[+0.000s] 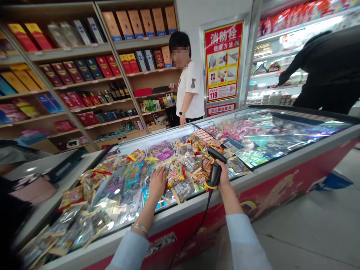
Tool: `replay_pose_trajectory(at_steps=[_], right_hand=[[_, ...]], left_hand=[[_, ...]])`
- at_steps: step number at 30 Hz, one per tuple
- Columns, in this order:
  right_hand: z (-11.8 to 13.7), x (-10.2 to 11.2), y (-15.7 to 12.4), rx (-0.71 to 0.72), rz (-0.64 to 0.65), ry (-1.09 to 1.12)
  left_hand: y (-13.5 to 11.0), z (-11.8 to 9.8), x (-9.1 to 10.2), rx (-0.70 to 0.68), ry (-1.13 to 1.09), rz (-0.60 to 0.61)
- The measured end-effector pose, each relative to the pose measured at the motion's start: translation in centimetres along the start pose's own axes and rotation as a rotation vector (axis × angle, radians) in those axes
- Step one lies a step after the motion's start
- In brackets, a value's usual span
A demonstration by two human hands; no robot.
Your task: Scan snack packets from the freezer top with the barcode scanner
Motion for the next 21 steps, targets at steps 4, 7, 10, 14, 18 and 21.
replay_pose_trajectory(at_steps=[4, 7, 10, 14, 18, 21], right_hand=[[0.46, 0.05, -0.41, 0.051, -0.107, 0.055], [0.53, -0.14, -0.56, 0.042, -0.100, 0.084], [0.53, -0.05, -0.45, 0.044, -0.087, 0.091], [0.32, 0.19, -0.20, 0.035, -0.080, 0.076], [0.39, 0.15, -0.20, 0.053, -0.071, 0.069], [0.44, -0.02, -0.34, 0.031, -0.080, 0.076]], left_hand=[[-0.04, -0.11, 0.21, 0.022, -0.089, 0.037], [-0.13, -0.32, 0.42, 0.034, -0.106, 0.056], [-0.15, -0.53, 0.51, 0.030, -0.118, 0.069], [-0.18, -0.63, 0.45, 0.026, -0.121, 0.069], [-0.27, -0.70, 0.34, 0.029, -0.109, 0.069], [-0.26, -0.75, 0.40, 0.035, -0.108, 0.071]])
Point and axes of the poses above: each hand's wrist, its own y-axis towards the middle knuckle, its own x-axis out of the back of the hand, z = x × y, the point moved 5 cm from there along y, towards the middle knuckle, and after that the axes turned 4 degrees about -y, right-handed, at the moved point
